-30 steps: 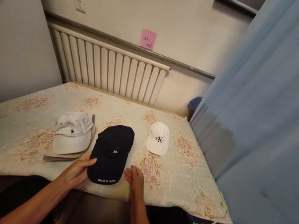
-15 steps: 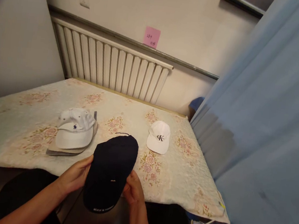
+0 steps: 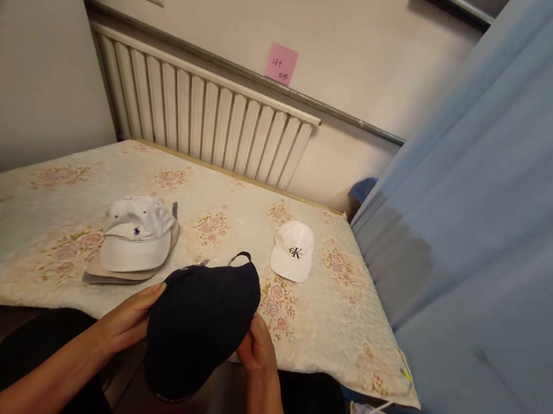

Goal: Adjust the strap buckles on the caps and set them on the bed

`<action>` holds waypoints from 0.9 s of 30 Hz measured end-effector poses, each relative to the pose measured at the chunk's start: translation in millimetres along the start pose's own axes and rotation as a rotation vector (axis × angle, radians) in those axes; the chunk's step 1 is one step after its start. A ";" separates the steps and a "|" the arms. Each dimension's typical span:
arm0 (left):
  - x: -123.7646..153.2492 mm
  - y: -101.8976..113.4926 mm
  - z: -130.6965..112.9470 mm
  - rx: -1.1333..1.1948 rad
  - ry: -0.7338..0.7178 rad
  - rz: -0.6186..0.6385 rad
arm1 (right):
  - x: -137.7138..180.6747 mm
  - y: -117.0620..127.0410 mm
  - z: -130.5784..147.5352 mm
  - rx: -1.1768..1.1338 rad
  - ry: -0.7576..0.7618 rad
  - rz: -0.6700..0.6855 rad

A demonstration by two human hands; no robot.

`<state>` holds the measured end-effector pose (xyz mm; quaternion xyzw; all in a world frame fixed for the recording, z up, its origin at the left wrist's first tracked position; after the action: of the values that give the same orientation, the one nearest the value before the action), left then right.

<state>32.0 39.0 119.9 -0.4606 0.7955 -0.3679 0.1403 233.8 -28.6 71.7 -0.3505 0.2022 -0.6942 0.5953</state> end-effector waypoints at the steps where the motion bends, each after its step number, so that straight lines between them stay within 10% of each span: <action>1: 1.3 0.1 0.6 -0.014 0.012 0.000 | 0.2 1.3 2.6 -0.015 0.004 -0.033; 11: 10.5 -28.9 -13.5 -0.025 0.064 0.262 | 10.4 -23.9 26.1 0.162 0.008 0.035; 27: 13.6 -33.6 -24.2 -0.054 0.137 0.290 | 20.4 -37.9 43.2 0.213 -0.019 0.099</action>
<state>32.3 28.5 162.2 -0.3186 0.8708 -0.3530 0.1250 238.3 -34.5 132.3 -0.2814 0.1384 -0.6782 0.6646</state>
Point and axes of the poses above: each hand's wrist, its own x-axis away from the middle knuckle, its own y-axis out of the back of the hand, z = x × y, the point moved 6 cm from there along -x, towards the middle knuckle, and after that the axes turned 9 degrees about -y, right-handed, at the moved point
